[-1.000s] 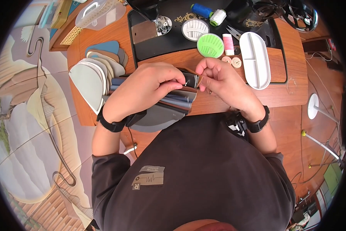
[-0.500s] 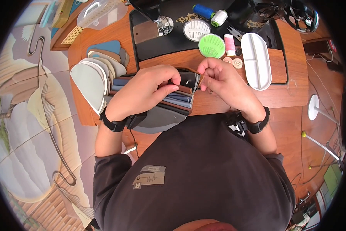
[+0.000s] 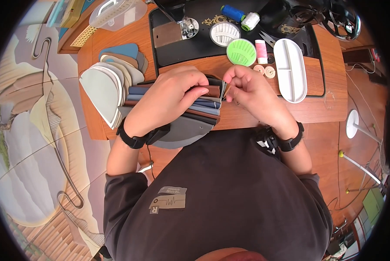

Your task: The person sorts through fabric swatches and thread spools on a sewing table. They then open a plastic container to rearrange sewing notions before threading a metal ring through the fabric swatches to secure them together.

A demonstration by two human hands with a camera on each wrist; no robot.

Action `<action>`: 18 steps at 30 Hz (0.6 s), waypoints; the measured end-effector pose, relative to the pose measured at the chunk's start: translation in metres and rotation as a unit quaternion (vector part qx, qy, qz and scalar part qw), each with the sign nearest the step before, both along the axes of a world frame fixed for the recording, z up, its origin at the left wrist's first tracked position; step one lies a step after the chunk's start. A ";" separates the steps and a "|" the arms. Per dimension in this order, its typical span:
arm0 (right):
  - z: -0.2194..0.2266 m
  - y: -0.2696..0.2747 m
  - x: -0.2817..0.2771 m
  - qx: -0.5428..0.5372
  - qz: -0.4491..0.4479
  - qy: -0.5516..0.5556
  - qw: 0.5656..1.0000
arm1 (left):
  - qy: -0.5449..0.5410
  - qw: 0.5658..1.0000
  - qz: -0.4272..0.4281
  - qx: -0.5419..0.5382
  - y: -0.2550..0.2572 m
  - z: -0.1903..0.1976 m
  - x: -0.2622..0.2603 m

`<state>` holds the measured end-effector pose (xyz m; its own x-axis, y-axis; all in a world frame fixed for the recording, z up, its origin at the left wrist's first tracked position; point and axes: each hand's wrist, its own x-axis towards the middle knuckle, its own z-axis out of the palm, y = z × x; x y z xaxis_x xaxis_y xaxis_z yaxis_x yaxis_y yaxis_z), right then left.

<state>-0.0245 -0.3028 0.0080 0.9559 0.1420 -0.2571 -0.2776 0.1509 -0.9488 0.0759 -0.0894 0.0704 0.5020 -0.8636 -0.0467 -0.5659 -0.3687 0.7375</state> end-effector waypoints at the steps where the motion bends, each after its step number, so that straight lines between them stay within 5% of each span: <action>1: -0.001 0.001 0.000 -0.006 0.000 -0.004 1.000 | -0.008 1.000 0.003 -0.002 -0.001 0.000 0.000; 18: 0.000 0.002 -0.002 0.006 0.014 -0.019 1.000 | -0.028 0.999 0.027 -0.017 -0.006 -0.007 -0.005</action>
